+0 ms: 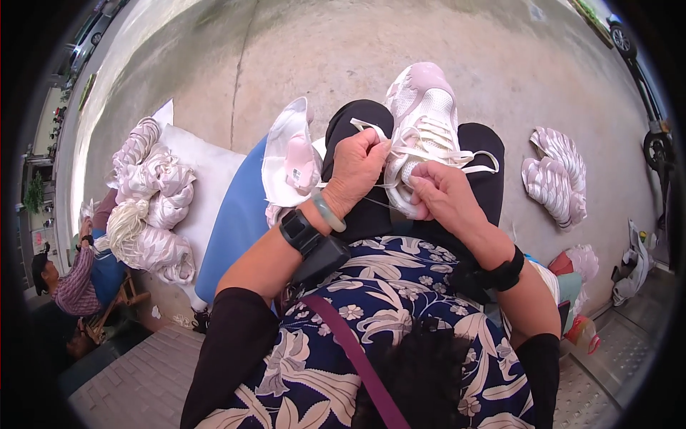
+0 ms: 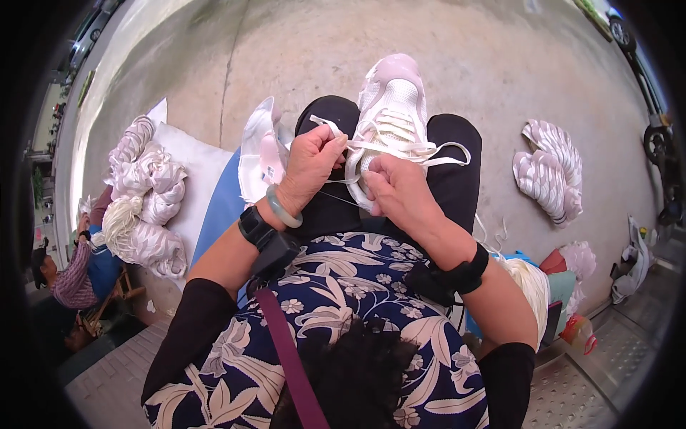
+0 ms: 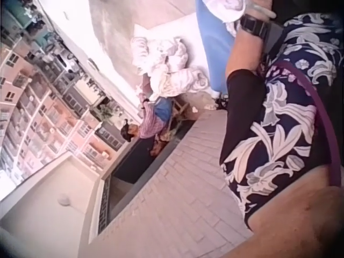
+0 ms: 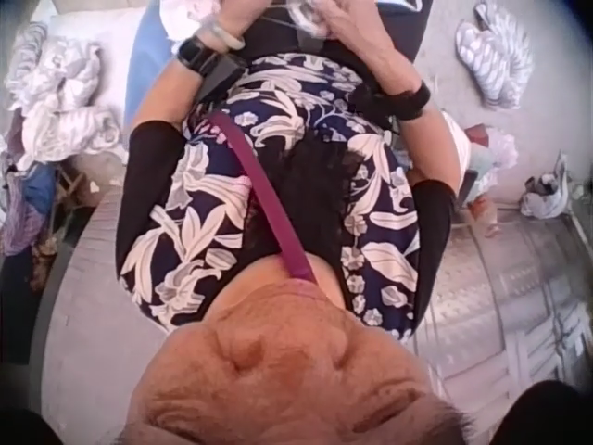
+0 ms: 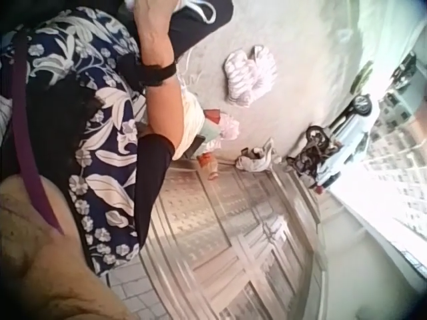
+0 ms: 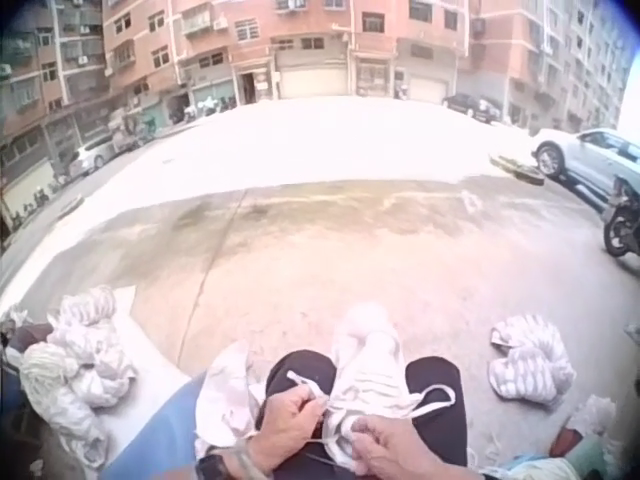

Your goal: Lacing a pair of pink and white sneakers.

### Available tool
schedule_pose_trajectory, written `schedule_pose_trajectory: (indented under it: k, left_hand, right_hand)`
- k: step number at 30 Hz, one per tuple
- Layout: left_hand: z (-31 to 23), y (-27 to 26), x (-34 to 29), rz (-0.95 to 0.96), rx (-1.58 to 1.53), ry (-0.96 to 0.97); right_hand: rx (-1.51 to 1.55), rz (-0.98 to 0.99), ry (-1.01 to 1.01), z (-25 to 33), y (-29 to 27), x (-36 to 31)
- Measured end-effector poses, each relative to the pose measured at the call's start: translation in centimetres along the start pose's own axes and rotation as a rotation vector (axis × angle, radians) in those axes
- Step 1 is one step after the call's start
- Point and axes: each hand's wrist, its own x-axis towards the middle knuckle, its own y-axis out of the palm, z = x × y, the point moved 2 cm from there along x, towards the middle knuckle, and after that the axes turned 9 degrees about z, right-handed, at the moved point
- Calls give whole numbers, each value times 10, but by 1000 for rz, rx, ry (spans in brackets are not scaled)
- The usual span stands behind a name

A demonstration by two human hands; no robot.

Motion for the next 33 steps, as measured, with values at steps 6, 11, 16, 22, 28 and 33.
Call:
schedule_pose_trajectory:
  k: [6,11,16,22,28,33]
  left_hand:
    - [8,1,7,-53,63,79]
    - [6,2,2,-76,64,145]
    - [0,4,-1,-115,86,216]
    - [-10,3,0,-147,224,335]
    - [-26,10,3,-142,433,494]
    - [-25,0,-4,-95,497,479]
  right_hand:
    - [-6,-119,86,2,14,25]
    - [-27,-195,92,0,20,28]
    - [-28,-205,82,-7,21,29]
    - [-18,-179,76,-5,18,31]
    - [-138,-165,-80,-9,10,22]
    - [-25,-177,-60,-7,19,20]
